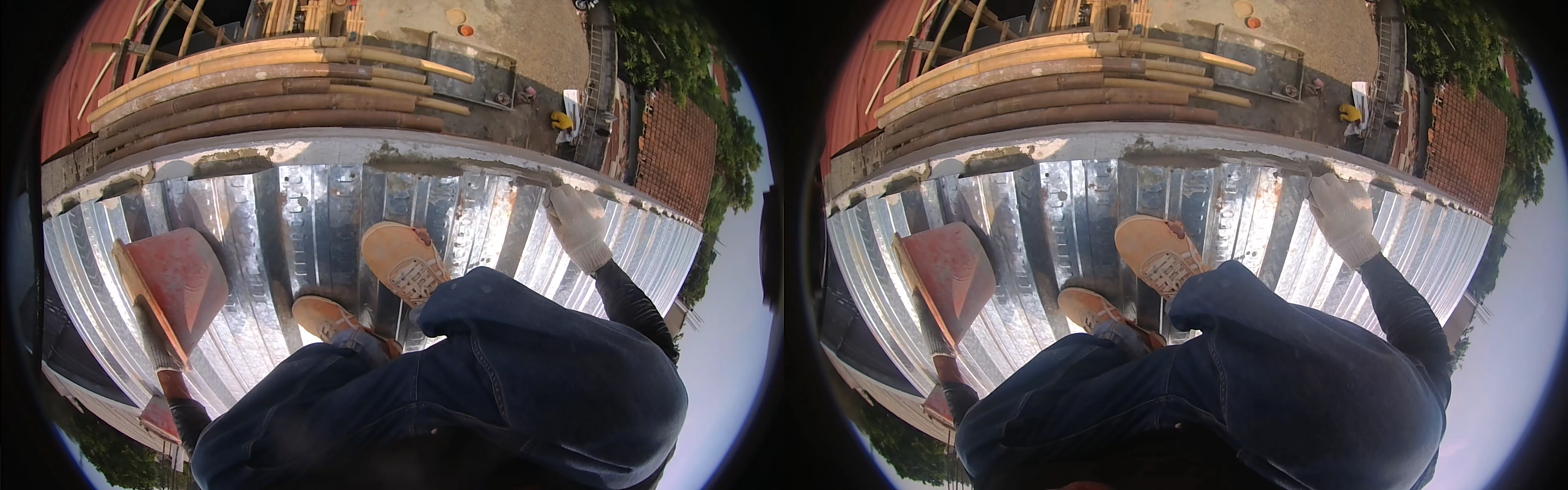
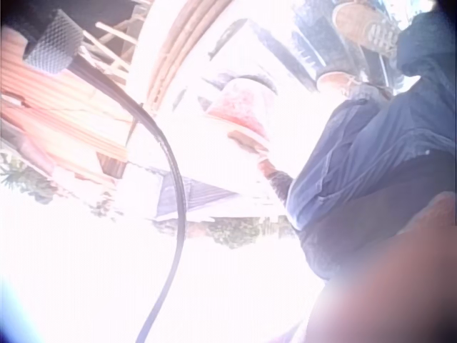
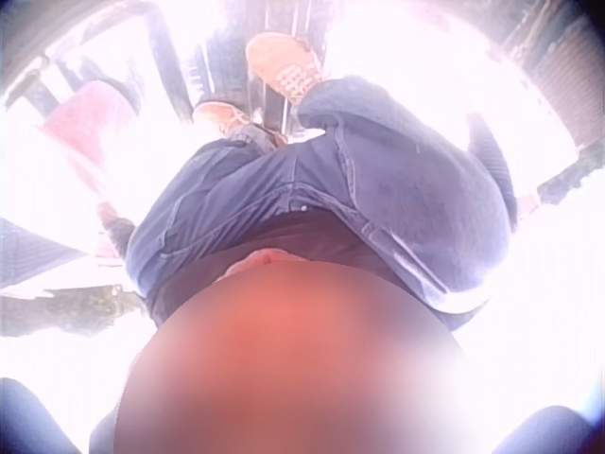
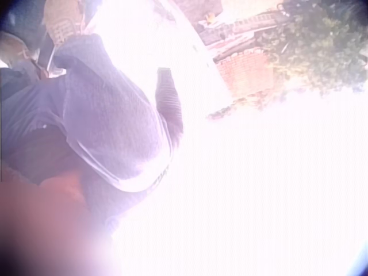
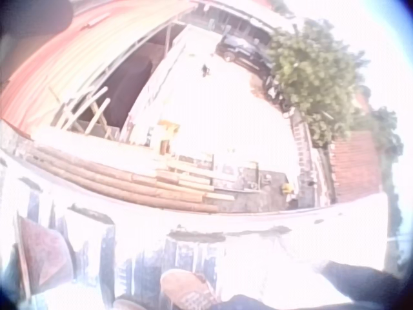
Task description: The person scoops cement from a bucket and applies it to the seams of a corrugated metal roof using a trowel. The person repeatedly scoops and spreads the cement along the roof joints.
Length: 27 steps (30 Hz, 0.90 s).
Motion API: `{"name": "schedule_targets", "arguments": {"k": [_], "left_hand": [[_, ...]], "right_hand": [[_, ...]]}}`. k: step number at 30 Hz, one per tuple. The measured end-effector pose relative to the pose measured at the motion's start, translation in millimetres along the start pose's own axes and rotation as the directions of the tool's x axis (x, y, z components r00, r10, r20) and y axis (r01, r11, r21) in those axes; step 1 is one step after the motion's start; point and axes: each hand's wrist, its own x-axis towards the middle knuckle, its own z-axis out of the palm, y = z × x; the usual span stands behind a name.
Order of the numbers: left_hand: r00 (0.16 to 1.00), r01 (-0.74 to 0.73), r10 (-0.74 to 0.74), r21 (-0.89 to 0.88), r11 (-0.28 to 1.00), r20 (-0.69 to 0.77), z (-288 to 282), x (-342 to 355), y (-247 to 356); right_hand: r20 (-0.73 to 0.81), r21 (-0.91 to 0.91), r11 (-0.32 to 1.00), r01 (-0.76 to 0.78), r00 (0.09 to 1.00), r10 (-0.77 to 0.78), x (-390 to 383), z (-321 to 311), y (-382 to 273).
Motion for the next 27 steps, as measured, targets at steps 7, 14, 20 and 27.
{"name": "schedule_targets", "arguments": {"k": [7,14,20,27], "left_hand": [[0.994,-0.109,0.104,0.155,0.982,0.042,-24.3,15.5,-7.7],[0.982,-0.187,0.173,0.238,0.953,0.079,-57.9,33.8,-22.3],[0.981,-0.190,0.174,0.224,0.956,0.088,-33.4,28.3,-24.4],[0.981,-0.191,0.175,0.225,0.956,0.087,-35.4,21.1,-22.8]], "right_hand": [[0.185,-0.140,0.973,0.182,0.970,-0.155,71.6,6.0,-44.2],[0.254,-0.186,0.964,0.192,0.957,-0.142,41.9,21.3,-20.1],[0.316,-0.194,0.978,0.081,0.948,-0.016,1.9,29.2,-8.9],[0.258,-0.117,0.990,-0.083,0.960,0.111,-35.2,27.6,2.8]]}}
